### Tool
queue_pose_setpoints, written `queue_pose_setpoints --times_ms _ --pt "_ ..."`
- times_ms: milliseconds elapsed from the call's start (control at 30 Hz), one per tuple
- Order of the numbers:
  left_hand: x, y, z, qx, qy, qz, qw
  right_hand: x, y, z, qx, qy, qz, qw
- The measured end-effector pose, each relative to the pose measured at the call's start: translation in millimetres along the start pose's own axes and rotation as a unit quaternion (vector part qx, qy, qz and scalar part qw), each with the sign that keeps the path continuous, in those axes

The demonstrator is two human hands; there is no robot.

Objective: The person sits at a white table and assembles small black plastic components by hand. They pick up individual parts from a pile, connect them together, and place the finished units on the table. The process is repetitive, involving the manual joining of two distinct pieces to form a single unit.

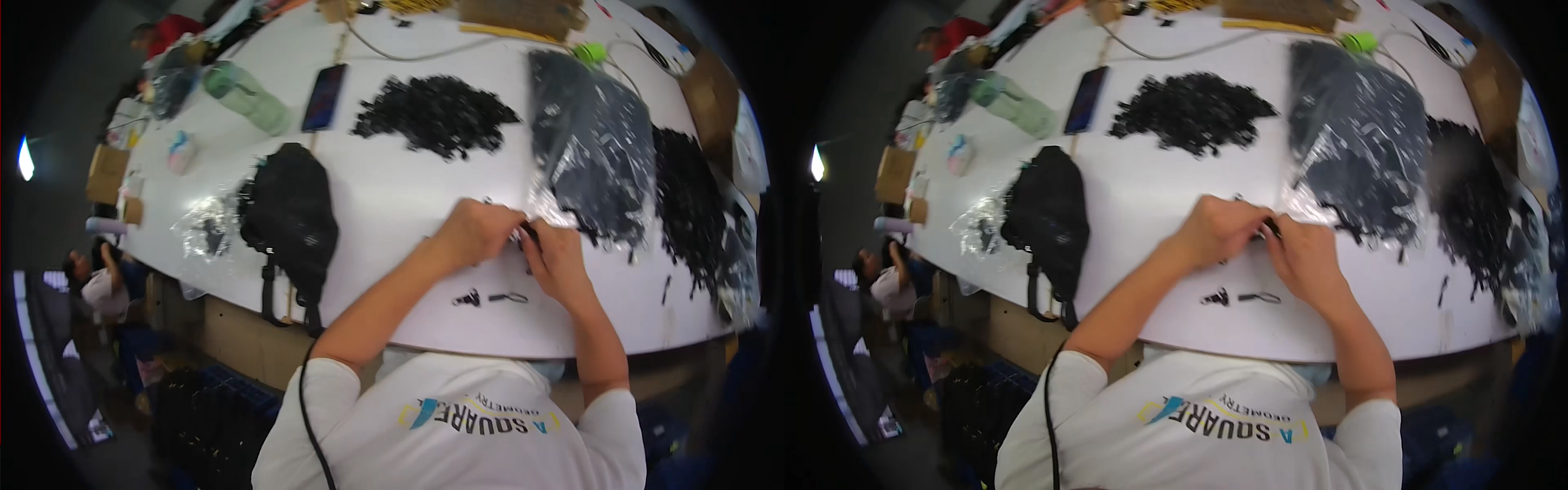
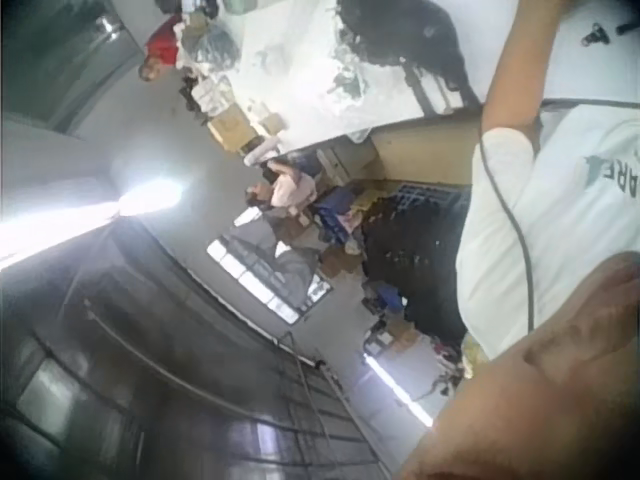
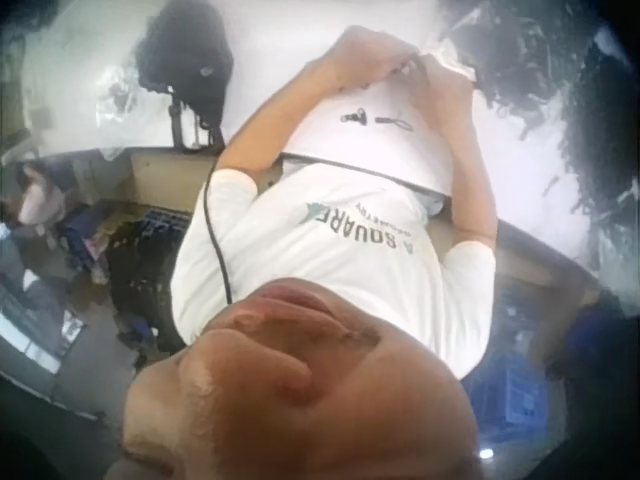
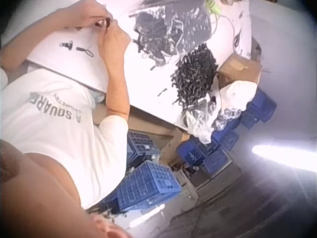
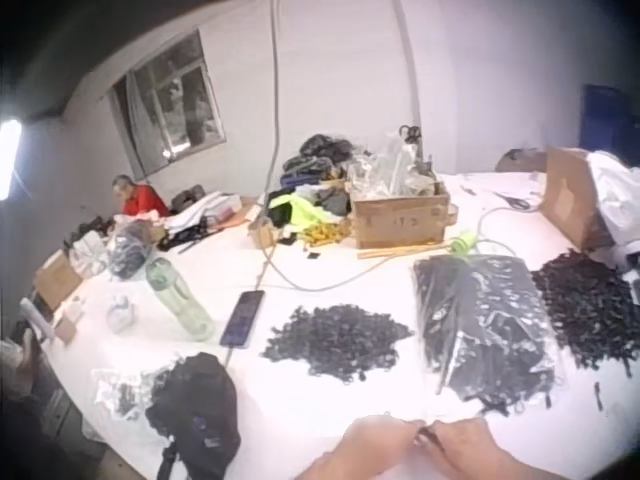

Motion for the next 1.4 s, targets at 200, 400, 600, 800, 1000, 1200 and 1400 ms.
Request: queue_pose_setpoints --times_ms 200,400,600,800,1000,1200,1400 --pt "-4.1 14.4 -7.7 0.171 0.024 -0.079 0.982 -13.7 -14.2 19.8 0.039 0.074 -0.08 0.993" --pt "-41.7 -1.2 22.8 0.067 0.044 0.026 0.996 6.6 11.2 27.3 0.001 0.074 0.029 0.997" --pt "-8.5 2.2 12.8 -0.006 -0.009 -0.018 1.0 0.1 5.5 6.5 -0.015 0.074 0.009 0.997" --pt "2.4 9.9 11.8 -0.025 -0.064 0.003 0.998 -2.8 1.6 0.2 -0.001 0.115 -0.023 0.993" --pt "-10.9 3.7 13.2 -0.023 -0.096 0.058 0.993 1.4 -1.2 5.6 0.001 0.082 -0.015 0.996" --pt "-23.5 -1.0 -0.3 0.034 0.163 0.167 0.972 3.4 -6.6 3.5 0.05 0.076 -0.01 0.996" --pt "-14.0 -0.5 24.5 0.226 0.592 0.022 0.773 6.5 0.8 -3.5 0.057 0.027 0.017 0.998"
Point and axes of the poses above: each hand's wrist, its own y-axis away from the middle knuckle, its own x-axis out of the back of the hand, z = x × y, the point moved 1 cm from there along -y, towards the middle knuckle, and after that the axes turned 9 degrees about -y, right-handed, at the moved point
